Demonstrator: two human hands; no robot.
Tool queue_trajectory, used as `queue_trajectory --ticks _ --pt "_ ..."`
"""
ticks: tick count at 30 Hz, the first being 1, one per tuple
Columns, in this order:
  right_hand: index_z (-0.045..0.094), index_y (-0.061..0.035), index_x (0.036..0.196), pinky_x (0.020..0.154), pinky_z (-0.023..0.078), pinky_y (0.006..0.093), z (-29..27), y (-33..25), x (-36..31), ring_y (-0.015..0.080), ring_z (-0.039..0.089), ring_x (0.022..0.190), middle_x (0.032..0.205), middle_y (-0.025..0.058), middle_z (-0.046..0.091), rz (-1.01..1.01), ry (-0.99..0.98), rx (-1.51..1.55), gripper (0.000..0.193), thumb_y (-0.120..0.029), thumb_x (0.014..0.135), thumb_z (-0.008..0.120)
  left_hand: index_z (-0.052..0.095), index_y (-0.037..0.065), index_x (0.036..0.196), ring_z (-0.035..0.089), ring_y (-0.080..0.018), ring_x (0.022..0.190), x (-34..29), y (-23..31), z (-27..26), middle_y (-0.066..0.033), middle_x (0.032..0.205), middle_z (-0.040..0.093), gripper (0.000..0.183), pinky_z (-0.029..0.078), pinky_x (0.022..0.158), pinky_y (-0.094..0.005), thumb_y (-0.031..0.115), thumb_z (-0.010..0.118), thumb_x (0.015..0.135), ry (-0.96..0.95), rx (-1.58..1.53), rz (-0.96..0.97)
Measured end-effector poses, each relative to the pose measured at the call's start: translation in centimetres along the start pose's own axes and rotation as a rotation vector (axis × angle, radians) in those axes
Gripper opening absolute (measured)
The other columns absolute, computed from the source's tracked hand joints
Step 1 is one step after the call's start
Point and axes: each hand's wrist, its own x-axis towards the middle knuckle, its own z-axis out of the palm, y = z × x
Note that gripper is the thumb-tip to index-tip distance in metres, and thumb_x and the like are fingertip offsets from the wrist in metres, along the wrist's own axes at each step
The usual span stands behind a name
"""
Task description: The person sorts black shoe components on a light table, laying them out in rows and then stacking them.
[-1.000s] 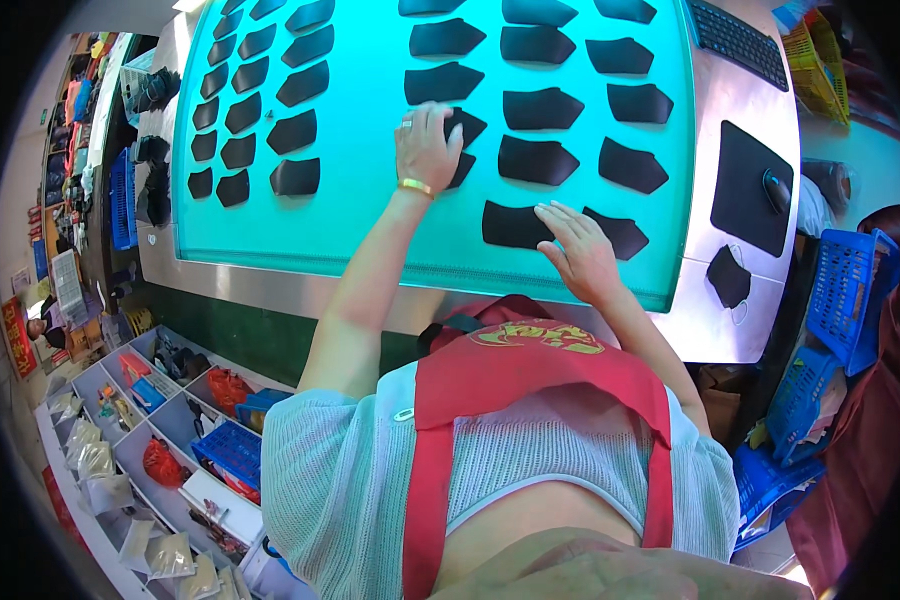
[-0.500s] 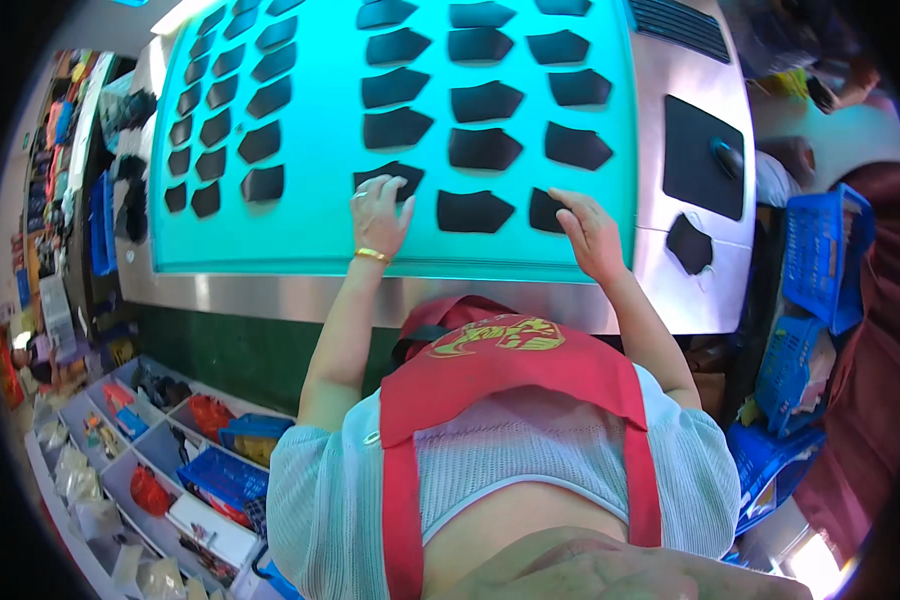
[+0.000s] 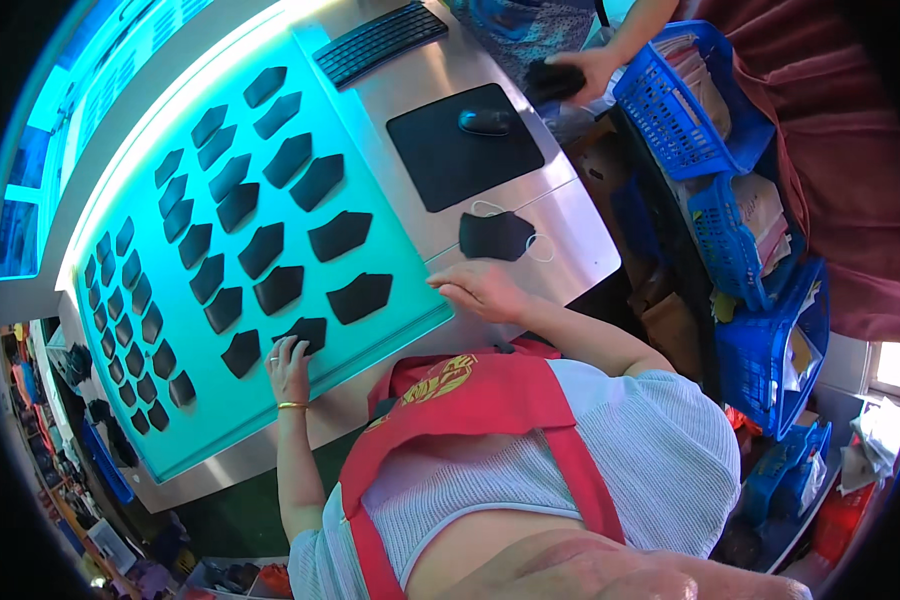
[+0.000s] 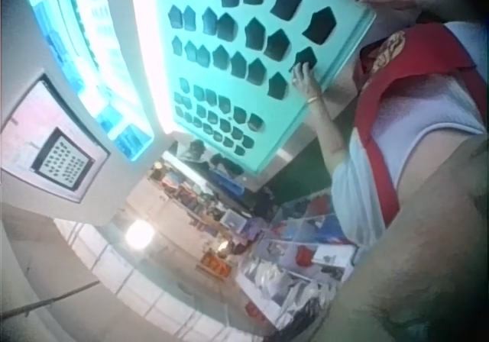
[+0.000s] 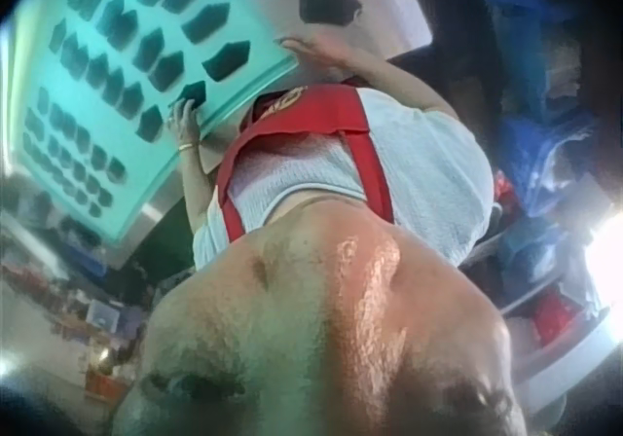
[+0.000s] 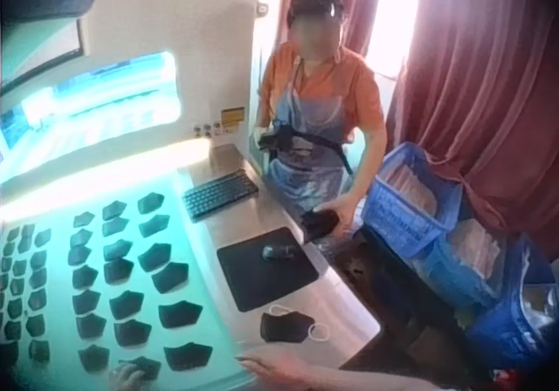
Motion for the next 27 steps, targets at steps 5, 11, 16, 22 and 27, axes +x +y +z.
queue_trajectory --ticks 5,11,16,22,27 --pt "0.069 -0.0084 0.108 0.078 0.052 0.0394 -6.3 4.8 -3.4 0.0314 0.066 0.091 0.097 0.0123 0.07 -0.082 0.037 0.041 0.02 -0.022 0.096 0.059 0.063 0.017 0.117 0.051 -0.0288 0.123 1.0 7.9 -1.6 -0.0051 0.128 0.056 0.042 0.038 0.103 -0.0442 0.012 0.077 0.077 0.022 -0.001 -0.24" --pt "0.071 -0.0081 0.098 0.073 0.052 0.0372 -12.3 8.1 -6.3 0.0277 0.067 0.082 0.089 0.008 0.07 -0.121 -0.087 -0.056 0.017 -0.022 0.093 0.062 0.064 0.012 0.116 0.053 -0.0327 0.12 4.3 20.3 -0.6 -0.0089 0.122 0.059 0.035 0.042 0.098 -0.0457 0.011 0.073 0.082 0.19 -0.185 -0.335" --pt "0.071 -0.0081 0.095 0.07 0.052 0.0364 -12.0 11.0 -8.4 0.0269 0.067 0.078 0.086 0.0075 0.07 -0.11 -0.173 0.015 0.015 -0.021 0.092 0.065 0.065 0.011 0.113 0.053 -0.033 0.119 3.4 24.8 1.6 -0.0087 0.121 0.059 0.032 0.042 0.099 -0.045 0.011 0.073 0.082 0.185 -0.279 -0.36" --pt "0.07 -0.0069 0.094 0.075 0.053 0.0383 -12.7 13.0 -9.0 0.0285 0.068 0.082 0.089 0.0082 0.071 -0.053 -0.24 0.069 0.017 -0.021 0.093 0.062 0.066 0.012 0.112 0.053 -0.0324 0.118 3.8 25.9 1.4 -0.0085 0.118 0.059 0.03 0.042 0.098 -0.044 0.013 0.073 0.083 0.137 -0.237 -0.427" --pt "0.071 -0.0054 0.093 0.067 0.053 0.0359 -13.0 13.8 -8.1 0.0263 0.068 0.076 0.084 0.008 0.071 -0.101 -0.19 0.061 0.013 -0.018 0.09 0.066 0.067 0.011 0.108 0.057 -0.0309 0.11 3.6 26.0 2.1 -0.0081 0.11 0.062 0.026 0.044 0.094 -0.0425 0.011 0.072 0.083 0.122 -0.278 -0.397"
